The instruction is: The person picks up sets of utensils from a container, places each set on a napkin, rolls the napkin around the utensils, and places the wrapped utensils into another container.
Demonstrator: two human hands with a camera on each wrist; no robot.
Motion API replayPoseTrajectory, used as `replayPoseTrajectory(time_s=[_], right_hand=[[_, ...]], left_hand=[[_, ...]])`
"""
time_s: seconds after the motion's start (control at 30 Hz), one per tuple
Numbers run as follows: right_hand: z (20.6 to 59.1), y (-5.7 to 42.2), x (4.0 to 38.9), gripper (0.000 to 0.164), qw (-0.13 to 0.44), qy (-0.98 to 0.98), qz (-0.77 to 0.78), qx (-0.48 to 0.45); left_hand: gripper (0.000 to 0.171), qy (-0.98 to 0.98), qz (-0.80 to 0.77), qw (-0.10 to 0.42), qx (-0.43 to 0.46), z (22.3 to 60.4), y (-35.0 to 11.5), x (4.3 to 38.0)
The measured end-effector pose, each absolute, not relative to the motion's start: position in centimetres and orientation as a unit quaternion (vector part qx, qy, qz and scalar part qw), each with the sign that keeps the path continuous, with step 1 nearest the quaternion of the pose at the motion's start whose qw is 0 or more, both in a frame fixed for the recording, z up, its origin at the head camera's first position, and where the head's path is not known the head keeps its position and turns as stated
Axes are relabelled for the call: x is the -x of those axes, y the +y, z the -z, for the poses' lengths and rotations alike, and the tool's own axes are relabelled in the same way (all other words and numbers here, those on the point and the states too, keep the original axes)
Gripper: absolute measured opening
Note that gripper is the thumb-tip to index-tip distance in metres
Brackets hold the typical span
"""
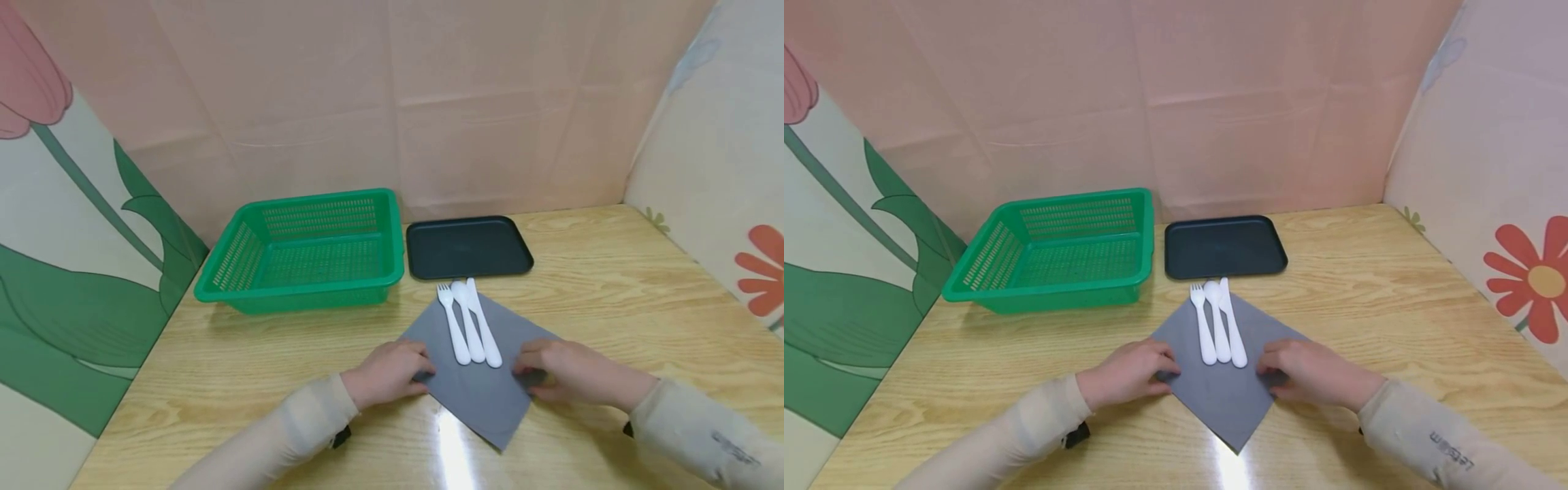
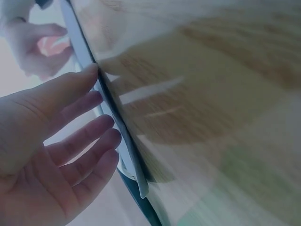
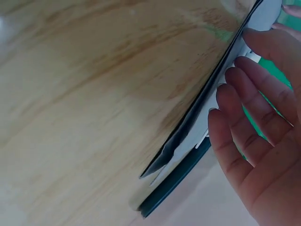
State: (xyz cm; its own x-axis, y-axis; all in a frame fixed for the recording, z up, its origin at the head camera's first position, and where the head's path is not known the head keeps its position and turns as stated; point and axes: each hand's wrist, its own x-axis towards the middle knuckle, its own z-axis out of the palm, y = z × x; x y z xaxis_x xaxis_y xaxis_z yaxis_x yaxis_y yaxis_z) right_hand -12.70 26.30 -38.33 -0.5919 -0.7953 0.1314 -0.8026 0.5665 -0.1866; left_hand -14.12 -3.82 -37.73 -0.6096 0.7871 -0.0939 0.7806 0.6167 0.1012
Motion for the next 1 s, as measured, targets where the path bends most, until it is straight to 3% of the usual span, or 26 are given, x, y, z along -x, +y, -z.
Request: replayPoseTrajectory(time_s=[0.57,0.73,1.0], right_hand=[[39.03,26.00,13.03,0.020,0.063,-0.868,-0.151,-0.468],[38.99,25.94,13.00,0.021,0.034,-0.881,-0.169,-0.440],[38.18,26.09,13.48,0.015,-0.061,-0.894,-0.231,-0.379]], left_hand=[[0.027,0.902,-0.055,0.080,-0.421,37.81,-3.62,14.29],[0.037,0.900,-0.035,0.064,-0.430,37.78,-3.55,14.10],[0.050,0.904,-0.039,0.065,-0.421,37.66,-3.11,14.19]])
